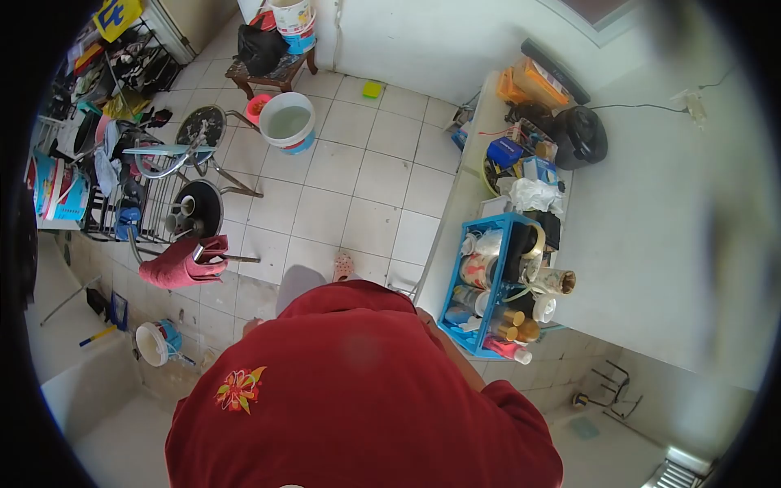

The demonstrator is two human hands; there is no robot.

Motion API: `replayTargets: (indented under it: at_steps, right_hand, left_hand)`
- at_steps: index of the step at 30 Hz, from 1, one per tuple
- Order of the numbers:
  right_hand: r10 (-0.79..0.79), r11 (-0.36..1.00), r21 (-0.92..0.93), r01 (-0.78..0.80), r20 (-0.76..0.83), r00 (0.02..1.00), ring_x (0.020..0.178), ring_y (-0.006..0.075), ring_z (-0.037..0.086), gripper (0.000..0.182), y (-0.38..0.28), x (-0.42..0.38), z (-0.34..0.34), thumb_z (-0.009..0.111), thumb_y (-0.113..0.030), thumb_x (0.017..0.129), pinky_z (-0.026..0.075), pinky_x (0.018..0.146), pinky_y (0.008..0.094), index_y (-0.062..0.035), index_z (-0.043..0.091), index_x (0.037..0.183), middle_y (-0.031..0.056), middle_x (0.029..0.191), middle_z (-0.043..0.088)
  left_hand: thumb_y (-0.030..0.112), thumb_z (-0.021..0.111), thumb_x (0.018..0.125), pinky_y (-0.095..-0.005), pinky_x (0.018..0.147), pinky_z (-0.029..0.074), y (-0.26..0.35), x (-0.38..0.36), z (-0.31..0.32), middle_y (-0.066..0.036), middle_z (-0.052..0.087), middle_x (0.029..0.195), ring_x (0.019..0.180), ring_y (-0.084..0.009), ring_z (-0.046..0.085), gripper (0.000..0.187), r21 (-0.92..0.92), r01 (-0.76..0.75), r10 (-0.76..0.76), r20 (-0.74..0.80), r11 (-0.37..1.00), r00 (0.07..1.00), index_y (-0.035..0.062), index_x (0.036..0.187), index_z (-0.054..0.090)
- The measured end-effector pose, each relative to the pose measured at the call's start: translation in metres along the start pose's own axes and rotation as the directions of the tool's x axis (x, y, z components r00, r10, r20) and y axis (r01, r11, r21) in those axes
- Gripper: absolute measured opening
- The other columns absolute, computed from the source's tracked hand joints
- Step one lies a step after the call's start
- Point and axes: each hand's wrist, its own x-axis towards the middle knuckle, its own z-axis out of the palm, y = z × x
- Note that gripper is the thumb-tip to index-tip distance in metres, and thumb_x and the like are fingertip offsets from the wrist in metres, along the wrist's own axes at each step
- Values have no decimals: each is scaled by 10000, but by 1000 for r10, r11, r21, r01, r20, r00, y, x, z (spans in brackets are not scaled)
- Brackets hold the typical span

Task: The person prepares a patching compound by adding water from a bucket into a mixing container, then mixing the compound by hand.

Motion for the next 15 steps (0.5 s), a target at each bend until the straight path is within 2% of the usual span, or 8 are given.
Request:
replayTargets:
  at_steps: [2,4,5,7,8,11,13,15]
  right_hand:
    - [-2,1000,26,2,2,1000,707,230,603,272,-28,3,7,626,-252,814,491,624,375,-70,554,1003,110,824,611]
    - [7,999,35,-7,12,1000,700,232,603,265,-55,11,8,625,-248,815,491,620,379,-72,553,999,111,821,610]
    - [6,999,35,-6,15,1000,697,233,603,262,-66,16,7,624,-247,815,491,618,381,-72,553,996,111,819,610]
    - [-42,999,28,41,29,999,689,235,603,255,-80,37,8,623,-243,816,491,614,385,-73,553,992,112,816,610]
    - [-156,987,31,155,34,987,671,236,602,252,-68,64,6,627,-236,812,490,602,384,-71,549,986,113,806,605]
    - [-192,980,52,192,-13,981,656,240,602,260,-62,111,16,639,-227,803,500,603,386,-49,543,966,114,783,594]
    - [56,875,484,-29,-42,998,664,242,602,277,-33,172,28,623,-233,818,510,611,377,-32,547,992,116,785,594]
    - [5,973,229,16,-90,996,674,235,603,285,-99,144,38,613,-245,825,511,612,364,-28,553,1000,119,790,598]
  left_hand:
    - [313,521,855,-412,713,464,62,-9,-5,-109,619,964,831,-221,597,332,-2,-27,27,-53,1000,998,95,1104,529]
    - [316,528,850,-395,694,448,112,-8,-4,-73,619,971,831,-198,587,300,5,-52,53,-35,999,998,142,1095,525]
    - [315,519,853,-385,684,446,137,-3,-3,-71,619,962,824,-193,585,296,-53,5,-4,21,999,1000,155,1102,520]
    - [308,510,856,-387,698,445,171,11,-5,-71,619,955,833,-197,586,276,73,-49,41,100,996,994,147,1079,527]
    - [312,512,853,-391,705,444,188,21,-5,-73,618,956,836,-203,585,280,129,-46,31,119,991,992,142,1075,528]
    - [325,518,844,-406,725,440,232,60,-15,-81,616,962,847,-219,583,293,257,-6,-35,156,966,987,130,1063,530]
    - [333,522,838,-416,739,437,269,91,-24,-86,614,966,853,-229,582,303,312,27,-84,169,950,982,122,1055,531]
    - [341,526,832,-426,752,435,306,131,-30,-91,613,970,860,-240,580,313,344,58,-126,180,937,976,113,1048,532]
